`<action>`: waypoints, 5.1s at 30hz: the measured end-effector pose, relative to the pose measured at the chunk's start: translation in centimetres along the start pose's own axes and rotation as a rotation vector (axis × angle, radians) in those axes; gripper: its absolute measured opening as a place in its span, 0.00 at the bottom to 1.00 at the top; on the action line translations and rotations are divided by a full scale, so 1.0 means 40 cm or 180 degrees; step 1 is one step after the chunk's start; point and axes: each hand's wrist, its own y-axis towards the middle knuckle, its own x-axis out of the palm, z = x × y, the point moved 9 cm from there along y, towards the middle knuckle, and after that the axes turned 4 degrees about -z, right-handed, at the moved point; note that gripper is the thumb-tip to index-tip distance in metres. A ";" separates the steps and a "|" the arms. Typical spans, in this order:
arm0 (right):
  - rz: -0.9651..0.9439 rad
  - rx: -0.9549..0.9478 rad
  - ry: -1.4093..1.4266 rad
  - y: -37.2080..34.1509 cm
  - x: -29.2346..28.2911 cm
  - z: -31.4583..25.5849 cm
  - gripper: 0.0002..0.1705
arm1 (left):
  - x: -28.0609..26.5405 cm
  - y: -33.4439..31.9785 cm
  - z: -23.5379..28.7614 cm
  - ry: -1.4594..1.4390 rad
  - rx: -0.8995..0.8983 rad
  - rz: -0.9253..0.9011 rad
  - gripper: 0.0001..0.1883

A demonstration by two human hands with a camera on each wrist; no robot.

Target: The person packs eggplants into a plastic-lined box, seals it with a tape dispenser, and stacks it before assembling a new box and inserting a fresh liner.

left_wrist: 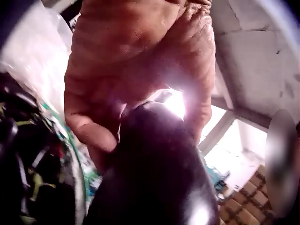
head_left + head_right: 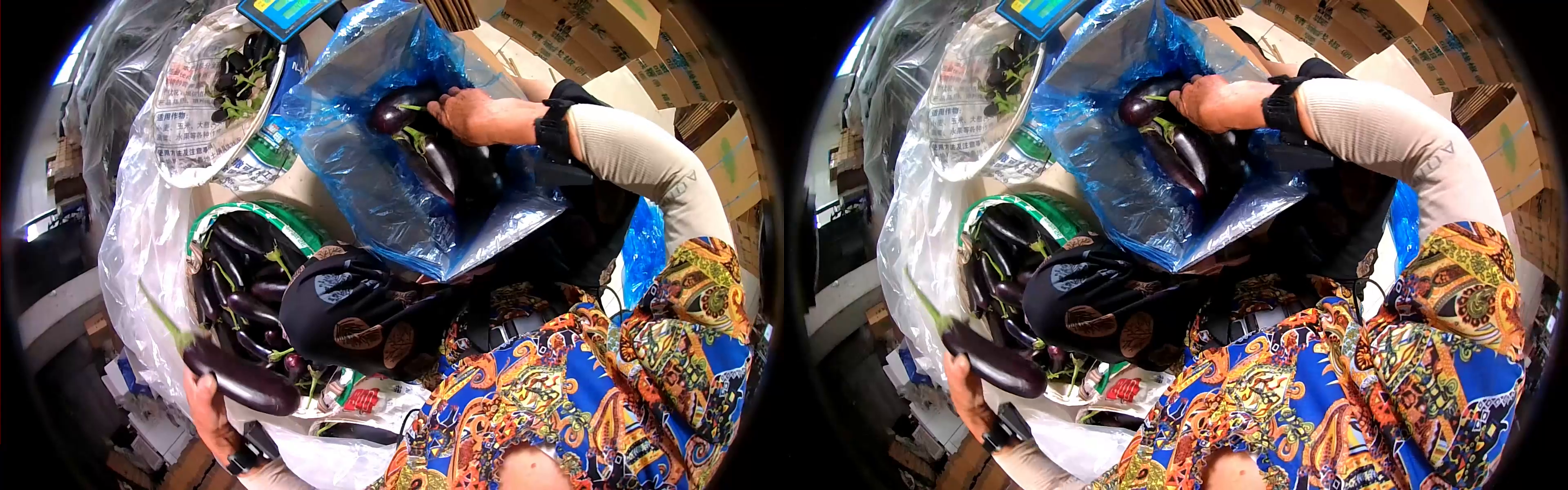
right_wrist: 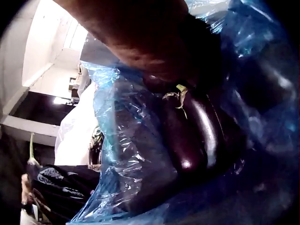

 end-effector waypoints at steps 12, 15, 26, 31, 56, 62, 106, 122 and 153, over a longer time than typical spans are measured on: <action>0.0267 0.0382 0.1740 0.004 -0.088 0.051 0.24 | 0.617 0.254 0.242 -0.0252 -0.0523 -0.1795 0.25; 0.0276 0.0216 0.2226 -0.006 -0.086 0.051 0.26 | 0.691 0.327 0.227 0.0340 -0.0469 -0.2082 0.21; 0.1210 -0.0345 0.3894 -0.256 -0.297 0.282 0.10 | 0.829 0.451 0.087 0.0732 -0.0620 -0.2494 0.23; 0.1634 -0.0175 0.4832 -0.266 -0.295 0.361 0.10 | 0.969 0.461 0.149 0.1419 0.0146 -0.2119 0.25; 0.0227 0.0520 0.2781 -0.049 -0.118 0.043 0.19 | 1.040 0.520 -0.042 -0.0955 -0.1137 -0.2424 0.16; 0.0385 0.0412 0.2906 -0.025 -0.101 0.071 0.17 | 1.056 0.464 0.001 0.0667 0.0559 -0.2053 0.31; 0.0656 -0.0853 0.1865 -0.122 -0.138 -0.040 0.16 | 1.060 0.558 -0.009 0.0472 0.0383 -0.2427 0.48; 0.0512 -0.0484 0.1595 -0.129 -0.144 -0.044 0.28 | 0.993 0.512 0.151 0.2882 0.1760 -0.1744 0.30; 0.0249 -0.0730 0.1283 -0.143 -0.120 -0.079 0.40 | 0.971 0.730 0.104 0.2147 0.0868 -0.2281 0.30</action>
